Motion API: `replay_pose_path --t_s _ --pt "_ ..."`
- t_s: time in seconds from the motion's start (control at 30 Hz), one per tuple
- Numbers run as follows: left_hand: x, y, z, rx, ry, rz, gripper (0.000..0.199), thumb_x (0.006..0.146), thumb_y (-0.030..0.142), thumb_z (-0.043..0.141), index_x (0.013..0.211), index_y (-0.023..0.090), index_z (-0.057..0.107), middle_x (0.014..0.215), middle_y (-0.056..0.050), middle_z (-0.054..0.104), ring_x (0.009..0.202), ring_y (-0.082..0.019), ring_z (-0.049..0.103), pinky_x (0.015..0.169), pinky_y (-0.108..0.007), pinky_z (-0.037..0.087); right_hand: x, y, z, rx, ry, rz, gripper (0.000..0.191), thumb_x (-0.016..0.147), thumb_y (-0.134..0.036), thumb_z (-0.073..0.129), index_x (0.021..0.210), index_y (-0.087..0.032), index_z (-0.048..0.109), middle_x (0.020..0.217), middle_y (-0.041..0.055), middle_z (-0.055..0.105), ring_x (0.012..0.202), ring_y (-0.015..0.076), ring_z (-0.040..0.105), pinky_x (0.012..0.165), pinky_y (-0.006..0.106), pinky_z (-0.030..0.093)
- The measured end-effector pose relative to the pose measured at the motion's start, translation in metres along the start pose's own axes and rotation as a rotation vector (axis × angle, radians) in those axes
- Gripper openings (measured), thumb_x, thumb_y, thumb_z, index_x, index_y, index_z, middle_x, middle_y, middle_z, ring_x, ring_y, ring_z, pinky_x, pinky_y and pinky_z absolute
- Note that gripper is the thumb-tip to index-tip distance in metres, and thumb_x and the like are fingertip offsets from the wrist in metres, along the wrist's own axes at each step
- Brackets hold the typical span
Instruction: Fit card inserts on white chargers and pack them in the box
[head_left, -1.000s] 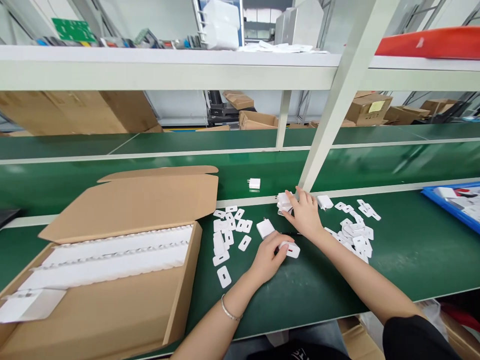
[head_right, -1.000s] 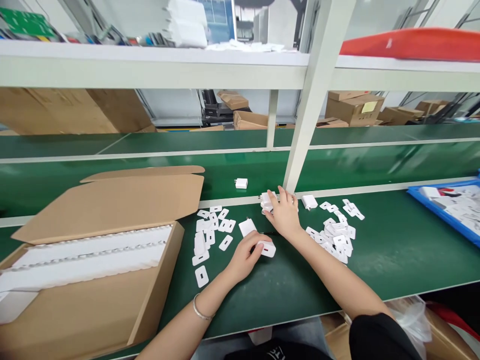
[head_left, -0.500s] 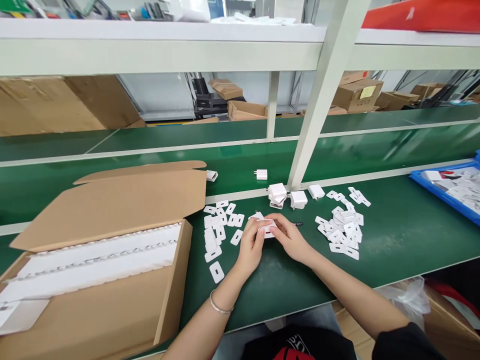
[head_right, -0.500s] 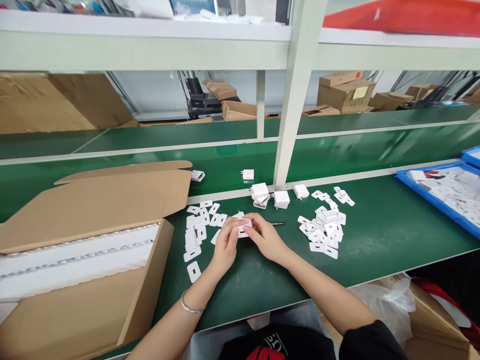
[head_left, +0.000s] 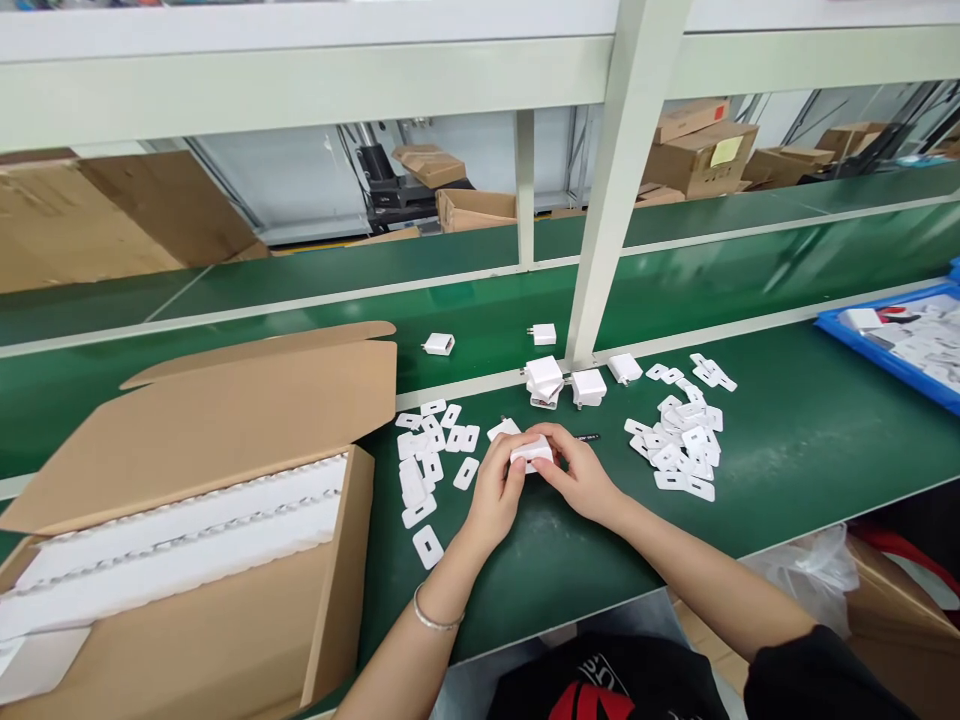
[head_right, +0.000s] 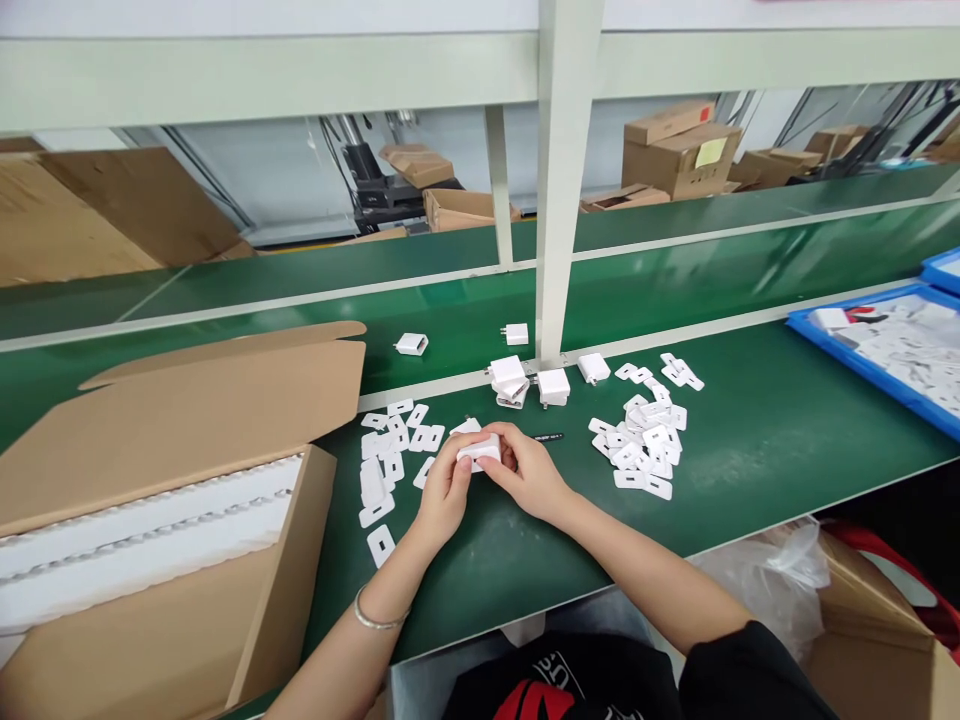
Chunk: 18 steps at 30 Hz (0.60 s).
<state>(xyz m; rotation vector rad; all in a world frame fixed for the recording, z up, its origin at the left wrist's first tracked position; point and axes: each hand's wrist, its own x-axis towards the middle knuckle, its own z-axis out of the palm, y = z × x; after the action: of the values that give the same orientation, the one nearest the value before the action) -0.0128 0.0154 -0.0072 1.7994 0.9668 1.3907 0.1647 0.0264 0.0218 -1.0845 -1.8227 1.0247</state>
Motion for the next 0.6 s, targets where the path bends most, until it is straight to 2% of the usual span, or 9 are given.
replay_pose_path --t_s 0.1,0.2,0.3,0.4,0.43,0.5,0.6 --pt "0.001 0.000 -0.004 0.049 -0.033 -0.015 0.031 0.112 0.037 0.043 0.133 0.028 0.064 0.119 -0.008 0.066 0.110 -0.022 0.063 0.096 -0.036 0.050 0.002 -0.004 -0.003 -0.003 -0.052 0.015 0.040 0.101 -0.047 0.057 0.133 -0.024 0.056 0.099 0.0032 0.067 0.080 0.0166 0.060 0.074 0.031 0.052" --pt "0.003 -0.005 -0.008 0.241 -0.006 -0.013 0.030 0.109 0.036 0.048 0.133 0.028 0.064 0.126 -0.010 0.064 0.121 -0.026 0.061 0.105 -0.042 0.048 0.004 -0.007 -0.013 -0.058 -0.075 0.034 0.047 0.100 -0.044 0.059 0.142 -0.025 0.050 0.114 0.0061 0.069 0.088 0.0178 0.064 0.083 0.035 0.057" --pt "0.006 -0.014 -0.013 0.467 0.097 -0.018 0.030 0.106 0.034 0.052 0.133 0.027 0.065 0.128 -0.011 0.065 0.127 -0.030 0.057 0.110 -0.049 0.043 0.013 -0.007 -0.032 -0.279 0.091 -0.022 0.042 0.097 -0.033 0.059 0.138 -0.023 0.056 0.117 0.0094 0.068 0.098 0.0221 0.066 0.087 0.040 0.058" --pt "0.009 -0.023 -0.017 0.566 0.133 -0.066 0.030 0.104 0.031 0.054 0.130 0.025 0.066 0.124 -0.010 0.069 0.125 -0.032 0.057 0.112 -0.053 0.041 0.036 -0.003 -0.058 -0.507 0.211 -0.110 0.046 0.092 -0.020 0.055 0.138 -0.019 0.058 0.131 0.0144 0.065 0.122 0.0301 0.061 0.105 0.050 0.053" --pt "0.010 -0.026 -0.018 0.575 0.130 -0.082 0.029 0.103 0.030 0.055 0.129 0.025 0.067 0.124 -0.010 0.070 0.124 -0.033 0.057 0.111 -0.054 0.041 0.047 0.000 -0.066 -0.558 0.206 -0.129 0.053 0.090 -0.018 0.055 0.143 -0.019 0.056 0.139 0.0154 0.062 0.132 0.0323 0.057 0.112 0.053 0.049" --pt "0.011 -0.029 -0.018 0.558 0.114 -0.113 0.030 0.100 0.028 0.056 0.127 0.025 0.067 0.125 -0.010 0.071 0.121 -0.033 0.057 0.111 -0.055 0.042 0.071 0.006 -0.080 -0.601 0.117 -0.120 0.066 0.087 -0.018 0.059 0.152 -0.018 0.048 0.155 0.0157 0.052 0.147 0.0343 0.046 0.122 0.056 0.040" --pt "0.010 -0.032 -0.018 0.453 0.100 -0.169 0.033 0.099 0.025 0.052 0.129 0.026 0.065 0.132 -0.009 0.068 0.124 -0.031 0.056 0.111 -0.053 0.043 0.104 0.017 -0.091 -0.593 -0.060 -0.030 0.074 0.083 -0.026 0.071 0.153 -0.017 0.049 0.161 0.0167 0.047 0.151 0.0345 0.044 0.124 0.052 0.041"
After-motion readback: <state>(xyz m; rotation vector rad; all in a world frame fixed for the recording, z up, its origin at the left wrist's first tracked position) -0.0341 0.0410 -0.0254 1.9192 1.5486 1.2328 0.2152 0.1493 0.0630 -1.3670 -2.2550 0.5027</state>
